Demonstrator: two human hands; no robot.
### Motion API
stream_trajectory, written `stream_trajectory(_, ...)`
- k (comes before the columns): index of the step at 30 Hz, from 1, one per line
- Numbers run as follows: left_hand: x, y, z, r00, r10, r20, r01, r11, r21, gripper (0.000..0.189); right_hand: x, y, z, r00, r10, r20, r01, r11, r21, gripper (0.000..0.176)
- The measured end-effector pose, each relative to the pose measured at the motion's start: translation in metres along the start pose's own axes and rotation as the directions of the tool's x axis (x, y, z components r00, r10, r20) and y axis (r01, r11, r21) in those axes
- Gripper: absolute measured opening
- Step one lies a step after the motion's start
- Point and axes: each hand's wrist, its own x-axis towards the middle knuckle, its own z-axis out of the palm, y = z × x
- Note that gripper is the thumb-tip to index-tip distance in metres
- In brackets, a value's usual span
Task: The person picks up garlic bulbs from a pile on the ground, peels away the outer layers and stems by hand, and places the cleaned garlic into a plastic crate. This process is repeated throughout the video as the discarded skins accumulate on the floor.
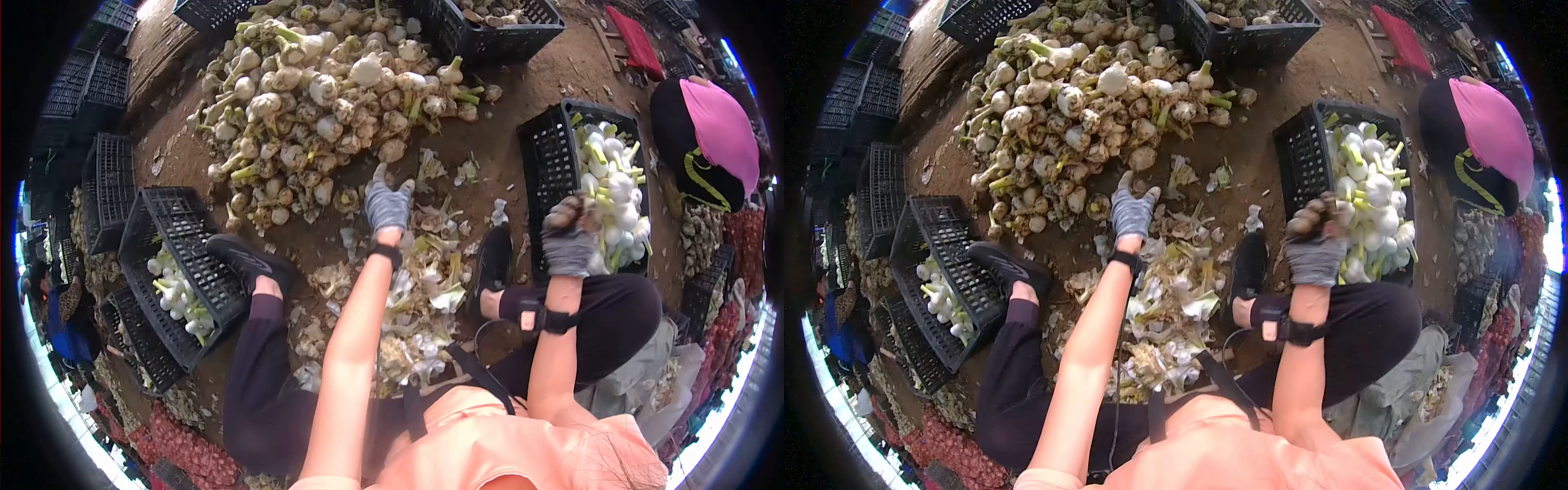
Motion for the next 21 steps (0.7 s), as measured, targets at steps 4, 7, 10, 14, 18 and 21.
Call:
stream_trajectory(4,0.063,0.003,0.052,0.95,-0.3,-0.081,0.293,0.952,-0.094,0.077,0.004,0.045,-0.01,0.975,0.018,-0.221,-0.095,0.934,-0.345,0.034)
stream_trajectory(7,0.084,-0.002,0.071,0.805,-0.587,0.091,0.589,0.768,-0.251,0.085,0.002,0.062,-0.019,0.916,-0.025,-0.4,-0.248,0.747,-0.617,0.031)
stream_trajectory(10,0.082,-0.016,0.078,0.91,-0.394,-0.129,0.295,0.835,-0.465,0.085,-0.001,0.074,-0.01,0.877,0.065,-0.477,-0.388,0.682,-0.62,0.026)
stream_trajectory(14,0.046,-0.011,0.04,0.921,-0.374,0.109,0.357,0.7,-0.619,0.057,0.002,0.082,0.012,0.804,0.147,-0.576,-0.567,0.48,-0.669,0.043)
stream_trajectory(18,-0.026,-0.017,0.005,0.961,-0.167,0.221,0.277,0.554,-0.785,0.041,0.006,0.095,-0.014,0.98,0.105,-0.17,-0.179,0.088,-0.98,0.041)
stream_trajectory(21,-0.08,0.023,-0.047,0.933,0.061,0.354,0.28,0.495,-0.823,0.059,0.002,0.103,0.018,0.893,0.23,-0.387,-0.407,0.046,-0.912,0.04)
